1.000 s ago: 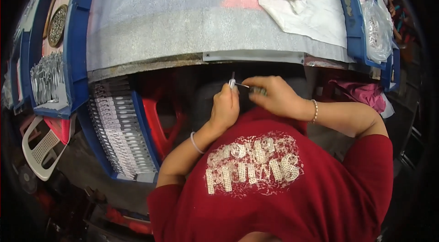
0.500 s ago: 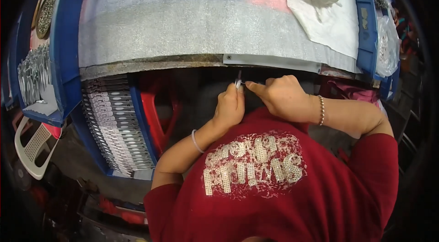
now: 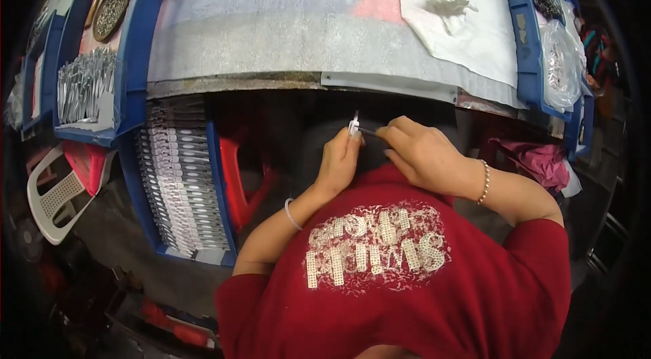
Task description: Assembling small white plastic components using a screwdriver and organizing them into trays.
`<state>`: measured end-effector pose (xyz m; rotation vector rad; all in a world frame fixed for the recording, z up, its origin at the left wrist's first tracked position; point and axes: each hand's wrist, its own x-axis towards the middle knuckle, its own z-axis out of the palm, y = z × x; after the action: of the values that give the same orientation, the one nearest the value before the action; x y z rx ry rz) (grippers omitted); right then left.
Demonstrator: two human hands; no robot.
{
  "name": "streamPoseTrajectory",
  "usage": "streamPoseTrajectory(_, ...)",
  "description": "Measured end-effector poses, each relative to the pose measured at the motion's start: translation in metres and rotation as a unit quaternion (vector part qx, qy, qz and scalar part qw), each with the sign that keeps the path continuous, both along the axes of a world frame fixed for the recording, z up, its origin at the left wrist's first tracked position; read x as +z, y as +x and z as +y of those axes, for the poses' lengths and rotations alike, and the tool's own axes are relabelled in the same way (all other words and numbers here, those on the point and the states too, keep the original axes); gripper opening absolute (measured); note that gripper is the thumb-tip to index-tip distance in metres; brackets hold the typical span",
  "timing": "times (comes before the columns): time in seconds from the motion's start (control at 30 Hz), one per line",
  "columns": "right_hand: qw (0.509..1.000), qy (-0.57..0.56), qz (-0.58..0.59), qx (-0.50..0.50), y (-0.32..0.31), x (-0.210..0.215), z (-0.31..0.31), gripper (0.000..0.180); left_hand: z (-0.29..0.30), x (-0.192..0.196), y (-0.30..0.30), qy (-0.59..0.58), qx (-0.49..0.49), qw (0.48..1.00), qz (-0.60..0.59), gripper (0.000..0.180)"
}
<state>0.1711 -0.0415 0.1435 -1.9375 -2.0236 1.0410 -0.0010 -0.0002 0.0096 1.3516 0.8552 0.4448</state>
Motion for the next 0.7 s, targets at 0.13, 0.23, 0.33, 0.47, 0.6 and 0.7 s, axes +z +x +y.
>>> streamPoseTrajectory(0.13,0.993,0.102,-0.005,0.064,0.004,-0.005,-0.011,0.035,0.000,0.002,-0.002,-0.137,-0.002,0.990,-0.021,0.023)
streamPoseTrajectory(0.23,0.993,0.096,-0.014,0.072,0.005,-0.011,-0.014,0.038,0.000,0.000,-0.001,-0.152,-0.001,0.988,-0.015,0.024)
streamPoseTrajectory(0.33,0.992,0.105,-0.016,0.070,0.006,-0.011,-0.012,0.038,0.001,0.005,0.000,-0.185,-0.003,0.983,-0.011,0.024)
streamPoseTrajectory(0.47,0.992,0.100,-0.015,0.075,0.007,-0.012,-0.011,0.038,0.000,0.004,0.000,-0.161,0.002,0.987,-0.001,0.024)
streamPoseTrajectory(0.6,0.997,0.029,0.054,-0.035,0.008,-0.017,-0.008,0.038,-0.003,-0.001,0.000,-0.134,-0.002,0.991,0.003,0.024)
streamPoseTrajectory(0.7,0.983,0.017,0.129,-0.128,0.007,-0.023,-0.003,0.036,-0.005,-0.004,0.001,-0.079,0.000,0.997,0.017,0.024)
